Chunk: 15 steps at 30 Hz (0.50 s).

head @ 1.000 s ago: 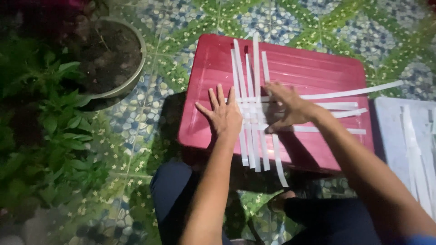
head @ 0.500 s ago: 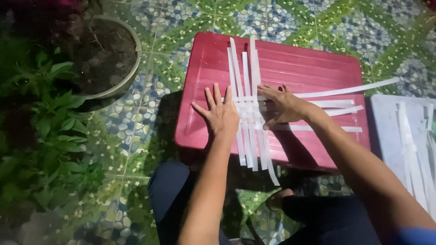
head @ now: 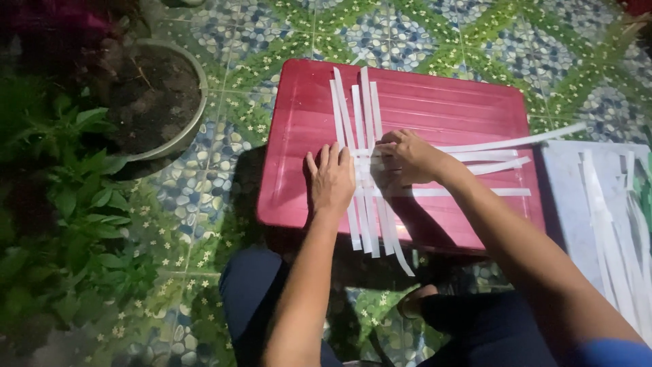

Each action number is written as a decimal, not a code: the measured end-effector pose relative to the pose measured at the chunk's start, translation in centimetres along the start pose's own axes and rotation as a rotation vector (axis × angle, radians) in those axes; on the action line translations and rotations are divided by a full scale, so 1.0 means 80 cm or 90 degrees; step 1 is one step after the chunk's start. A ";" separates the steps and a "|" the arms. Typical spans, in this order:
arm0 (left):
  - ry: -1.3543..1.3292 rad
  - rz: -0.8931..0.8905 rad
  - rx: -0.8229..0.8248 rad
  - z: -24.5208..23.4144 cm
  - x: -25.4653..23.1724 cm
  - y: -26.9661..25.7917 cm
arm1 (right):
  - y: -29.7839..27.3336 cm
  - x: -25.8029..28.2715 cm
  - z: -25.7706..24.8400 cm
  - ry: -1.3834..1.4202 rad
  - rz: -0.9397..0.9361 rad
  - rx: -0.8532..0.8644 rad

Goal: The person weaves white plastic strips into a grid pattern by hand, aligning and placing them on a red stool to form a mat or bag base.

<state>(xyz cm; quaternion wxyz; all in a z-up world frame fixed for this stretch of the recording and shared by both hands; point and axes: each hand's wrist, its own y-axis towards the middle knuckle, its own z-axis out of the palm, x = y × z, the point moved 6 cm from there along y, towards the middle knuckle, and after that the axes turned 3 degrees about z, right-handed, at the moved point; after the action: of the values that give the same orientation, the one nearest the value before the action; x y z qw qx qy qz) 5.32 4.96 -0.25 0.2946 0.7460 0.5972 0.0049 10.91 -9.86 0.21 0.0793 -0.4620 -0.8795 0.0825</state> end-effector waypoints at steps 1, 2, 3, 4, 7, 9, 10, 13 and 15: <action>0.002 -0.001 -0.001 0.003 0.004 -0.001 | 0.005 -0.003 0.010 0.000 -0.002 -0.001; 0.004 0.005 -0.017 0.005 0.004 0.000 | 0.009 -0.011 0.019 0.014 -0.002 0.000; 0.006 0.012 -0.034 0.008 0.004 0.001 | 0.012 -0.019 0.028 0.028 -0.002 0.001; 0.005 0.012 -0.033 0.004 0.002 0.002 | 0.008 -0.018 0.025 0.028 -0.001 0.002; 0.019 0.022 -0.096 -0.012 0.002 0.000 | -0.005 0.007 0.004 0.054 -0.020 0.004; 0.047 0.027 -0.107 -0.008 0.002 0.001 | -0.022 0.034 -0.031 0.102 -0.013 0.007; 0.046 0.026 -0.107 -0.008 0.000 0.001 | -0.023 0.034 -0.031 0.102 -0.013 0.007; 0.055 0.017 -0.113 -0.012 0.001 -0.001 | -0.024 0.047 -0.035 0.078 -0.030 0.027; 0.041 0.026 -0.117 -0.013 -0.001 -0.002 | -0.031 0.054 -0.049 0.063 -0.011 0.029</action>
<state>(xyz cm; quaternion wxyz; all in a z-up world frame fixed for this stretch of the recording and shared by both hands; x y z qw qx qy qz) 4.76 5.36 0.58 0.3425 0.7274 0.5878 0.0895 7.33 -7.38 4.81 0.1340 -0.4556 -0.8765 0.0789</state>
